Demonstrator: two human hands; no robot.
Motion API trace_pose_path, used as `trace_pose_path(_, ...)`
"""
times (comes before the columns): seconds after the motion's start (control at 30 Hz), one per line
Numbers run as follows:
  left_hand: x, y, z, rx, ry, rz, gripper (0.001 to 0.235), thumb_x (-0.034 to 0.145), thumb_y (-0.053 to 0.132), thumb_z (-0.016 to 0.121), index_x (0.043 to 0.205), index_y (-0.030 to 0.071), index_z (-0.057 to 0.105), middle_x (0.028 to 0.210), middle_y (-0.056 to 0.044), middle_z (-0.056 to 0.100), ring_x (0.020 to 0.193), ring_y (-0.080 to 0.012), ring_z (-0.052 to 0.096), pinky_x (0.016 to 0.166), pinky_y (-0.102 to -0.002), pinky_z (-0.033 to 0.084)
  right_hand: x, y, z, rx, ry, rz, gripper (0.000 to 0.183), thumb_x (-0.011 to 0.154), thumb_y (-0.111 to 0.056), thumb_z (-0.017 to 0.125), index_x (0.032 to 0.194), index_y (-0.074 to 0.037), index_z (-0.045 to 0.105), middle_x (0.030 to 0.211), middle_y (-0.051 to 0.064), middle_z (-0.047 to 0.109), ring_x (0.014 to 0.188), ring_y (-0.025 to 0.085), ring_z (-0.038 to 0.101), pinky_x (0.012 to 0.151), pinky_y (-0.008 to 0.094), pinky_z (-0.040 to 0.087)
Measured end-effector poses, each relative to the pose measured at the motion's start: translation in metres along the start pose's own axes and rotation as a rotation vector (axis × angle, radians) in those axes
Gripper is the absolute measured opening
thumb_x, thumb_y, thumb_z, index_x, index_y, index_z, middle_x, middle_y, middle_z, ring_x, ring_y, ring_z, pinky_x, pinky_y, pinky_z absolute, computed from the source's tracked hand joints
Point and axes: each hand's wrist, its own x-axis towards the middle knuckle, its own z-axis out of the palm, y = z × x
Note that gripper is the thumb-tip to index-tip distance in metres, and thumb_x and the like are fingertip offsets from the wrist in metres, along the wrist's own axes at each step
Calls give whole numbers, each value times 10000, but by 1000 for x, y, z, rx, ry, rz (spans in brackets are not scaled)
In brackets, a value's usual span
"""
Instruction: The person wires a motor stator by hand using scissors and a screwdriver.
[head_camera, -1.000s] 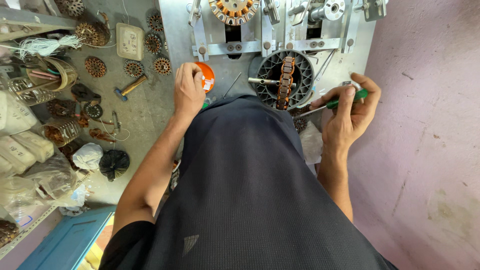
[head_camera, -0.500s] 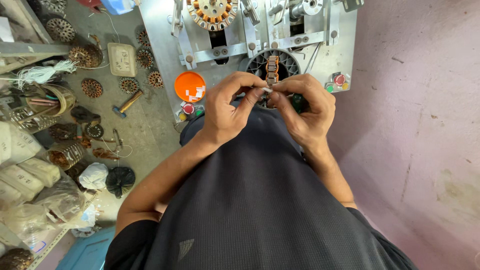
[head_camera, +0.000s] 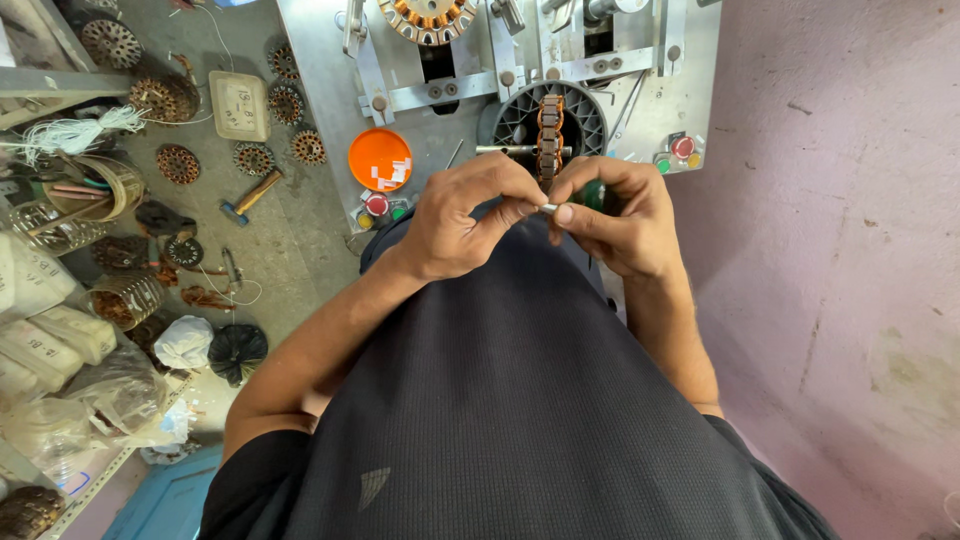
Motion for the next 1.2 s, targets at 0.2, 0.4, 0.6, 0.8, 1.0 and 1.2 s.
trace_pose_path(0.2, -10, -1, -9, -95, -57, -43, 116, 986, -41, 709, 1043, 54, 676, 954, -40, 702, 853, -161, 700, 760, -290, 569, 3, 9, -2, 23, -100, 74, 94, 916, 43, 748, 989, 64, 692, 922, 150, 680, 618, 131, 647, 405, 198, 359)
trace_pose_path(0.4, -15, -3, -11, -150, -91, -89, 107, 986, -35, 713, 1040, 54, 687, 948, -38, 710, 835, -134, 706, 747, -268, 576, 6, 14, -6, 38, -172, 96, 112, 916, 2, 775, 977, 62, 703, 905, 151, 689, 553, 104, 600, 398, 196, 348)
trace_pose_path(0.6, -19, -7, -9, -257, -101, -116, 82, 1003, -16, 702, 1045, 52, 684, 949, -38, 715, 828, -123, 707, 747, -258, 583, 5, 14, -1, -94, -84, 77, 79, 969, 7, 730, 1011, 62, 694, 879, 142, 678, 575, 105, 601, 414, 200, 359)
trace_pose_path(0.8, -58, -64, -25, 259, 105, -262, 80, 967, 27, 723, 1041, 31, 693, 978, -95, 721, 888, -238, 719, 774, -335, 557, 2, 19, 10, -231, 204, -95, 29, 1016, 56, 650, 1045, 51, 646, 889, 104, 670, 573, 79, 582, 453, 202, 378)
trace_pose_path(1.0, -111, -154, -68, 608, 365, -553, 110, 861, 25, 763, 963, 36, 724, 920, -132, 717, 828, -295, 726, 733, -403, 574, 0, 17, 8, -331, 269, -156, 49, 1027, 74, 666, 1056, 54, 632, 882, 126, 697, 563, 67, 546, 459, 195, 347)
trace_pose_path(1.2, -91, -132, -66, 573, 410, -585, 210, 820, 11, 771, 1021, 17, 710, 923, -116, 739, 772, -234, 736, 718, -354, 586, -3, 13, 16, -555, 278, -201, 56, 999, 72, 686, 1025, 37, 650, 945, 107, 695, 747, 125, 707, 583, 220, 490)
